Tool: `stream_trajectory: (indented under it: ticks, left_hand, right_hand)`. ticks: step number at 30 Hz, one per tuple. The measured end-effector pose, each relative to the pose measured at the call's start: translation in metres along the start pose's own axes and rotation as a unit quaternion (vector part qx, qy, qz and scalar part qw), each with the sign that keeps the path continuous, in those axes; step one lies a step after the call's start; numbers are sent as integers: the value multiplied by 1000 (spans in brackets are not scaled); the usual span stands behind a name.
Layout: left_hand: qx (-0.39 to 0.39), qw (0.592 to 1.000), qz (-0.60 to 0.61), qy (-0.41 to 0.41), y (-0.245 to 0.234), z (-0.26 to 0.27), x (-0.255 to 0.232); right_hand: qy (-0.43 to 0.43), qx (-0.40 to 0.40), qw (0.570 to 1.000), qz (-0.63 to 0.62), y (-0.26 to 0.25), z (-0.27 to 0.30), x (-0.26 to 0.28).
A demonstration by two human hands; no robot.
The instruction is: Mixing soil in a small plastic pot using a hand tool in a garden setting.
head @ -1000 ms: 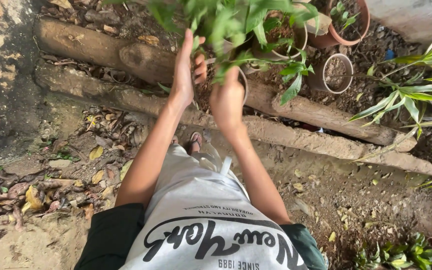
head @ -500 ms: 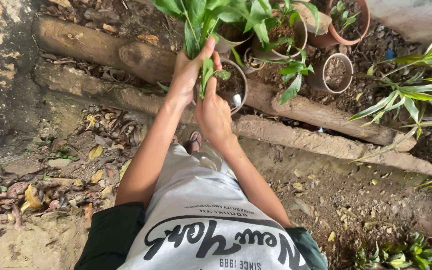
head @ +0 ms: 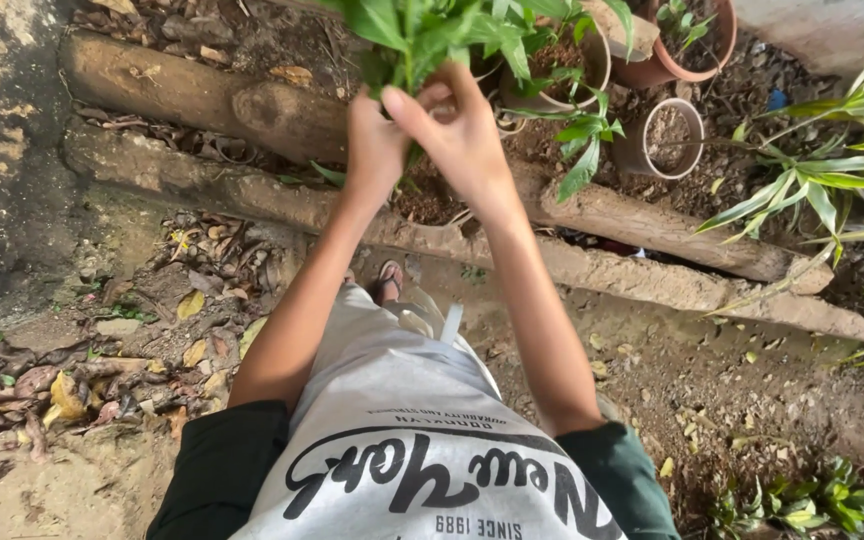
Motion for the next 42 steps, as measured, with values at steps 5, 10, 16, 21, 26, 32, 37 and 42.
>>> stream_trajectory:
  ticks: [5, 10, 16, 21, 26, 32, 37, 42]
  left_hand:
    - [22, 977, -206, 46, 6, -5, 7]
    - [87, 983, -163, 15, -1, 0, -13]
    - [136, 977, -161, -11, -5, -4, -9]
    - [139, 978, -155, -4, 1, -3, 2]
    - [-21, 930, -316, 185, 17, -4, 2]
    - [-51, 915, -337, 215, 29, -11, -1]
    - [33, 990, -83, 111, 21, -7, -9]
    - [92, 978, 184, 36, 14, -6, -14]
  right_hand:
    - [113, -56, 974, -188, -25, -42, -9]
    - [104, -40, 979, -169, -59, -42, -44]
    - [-1, -6, 957, -291, -63, -42, -55]
    - [42, 9, 936, -351, -72, -37, -52]
    - [-20, -8, 944, -329, -70, -30, -16]
    - [-38, 7, 932, -362, -64, -28, -25]
    - [9, -87, 927, -363, -79, -29, -27]
    - [-21, -85, 949, -303, -81, -25, -12]
Point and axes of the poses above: each hand's wrist, its own z-axis away from the middle knuckle, its own y-axis out of the palm, x = y × z, the point moved 2 cm from there along -z, towards the middle knuckle, and after that the axes turned 13 degrees about x, right-handed, at the moved point
